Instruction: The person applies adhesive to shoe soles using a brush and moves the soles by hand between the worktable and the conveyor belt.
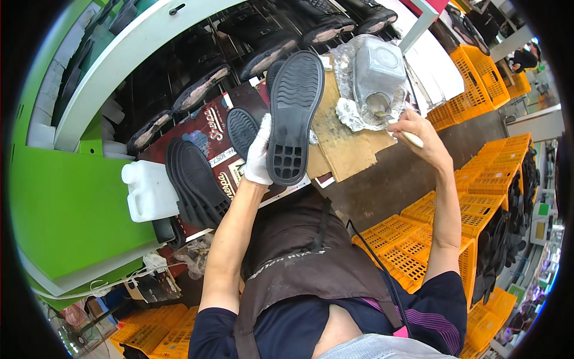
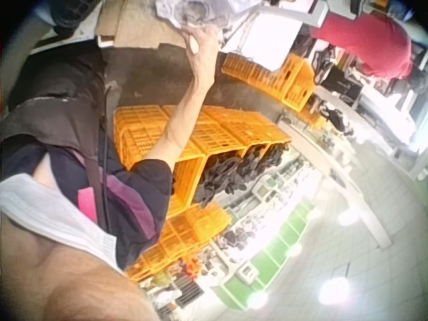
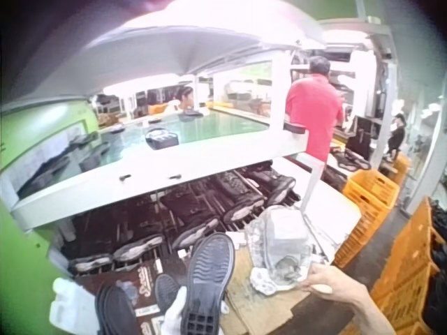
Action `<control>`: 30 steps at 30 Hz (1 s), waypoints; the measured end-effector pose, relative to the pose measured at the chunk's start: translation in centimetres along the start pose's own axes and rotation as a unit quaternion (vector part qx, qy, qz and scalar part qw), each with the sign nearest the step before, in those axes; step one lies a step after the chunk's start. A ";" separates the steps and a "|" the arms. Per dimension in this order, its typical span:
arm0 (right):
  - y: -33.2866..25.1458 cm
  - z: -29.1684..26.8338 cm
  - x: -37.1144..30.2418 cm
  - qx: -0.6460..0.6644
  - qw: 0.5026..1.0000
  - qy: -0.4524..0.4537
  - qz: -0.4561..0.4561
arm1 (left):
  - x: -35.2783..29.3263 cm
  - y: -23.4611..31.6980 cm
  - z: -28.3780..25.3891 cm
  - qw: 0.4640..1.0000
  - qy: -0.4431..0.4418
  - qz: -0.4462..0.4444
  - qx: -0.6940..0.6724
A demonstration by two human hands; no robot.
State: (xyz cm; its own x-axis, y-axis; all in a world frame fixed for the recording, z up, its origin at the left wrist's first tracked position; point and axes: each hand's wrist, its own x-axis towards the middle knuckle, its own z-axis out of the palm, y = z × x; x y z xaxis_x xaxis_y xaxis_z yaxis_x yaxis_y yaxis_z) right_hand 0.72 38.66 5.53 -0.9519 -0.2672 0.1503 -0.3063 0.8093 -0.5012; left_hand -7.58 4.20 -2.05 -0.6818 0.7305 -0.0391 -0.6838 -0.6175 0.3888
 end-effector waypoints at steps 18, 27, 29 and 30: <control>-10.9 6.7 0.0 0.430 0.819 0.380 0.003 | 0.4 -2.7 6.0 0.734 -0.024 0.372 0.567; -14.8 9.5 1.6 0.386 0.880 0.276 0.014 | 0.0 -4.2 4.0 0.797 0.032 0.274 0.538; -15.7 9.7 2.1 0.378 0.890 0.253 -0.026 | 0.3 -4.9 3.6 0.911 -0.007 0.208 0.356; -15.7 9.8 2.2 0.384 0.891 0.232 -0.065 | 0.1 -5.0 3.3 0.911 -0.007 0.208 0.357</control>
State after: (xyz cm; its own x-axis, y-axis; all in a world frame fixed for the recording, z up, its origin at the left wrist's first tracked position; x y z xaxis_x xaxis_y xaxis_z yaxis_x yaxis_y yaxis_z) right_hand 3.55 20.22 5.40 -0.8658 0.0572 0.4972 -0.4859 0.1421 -0.8624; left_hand -3.40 8.35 -0.94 -0.8359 0.4843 0.2583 -0.0206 -0.4980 0.8669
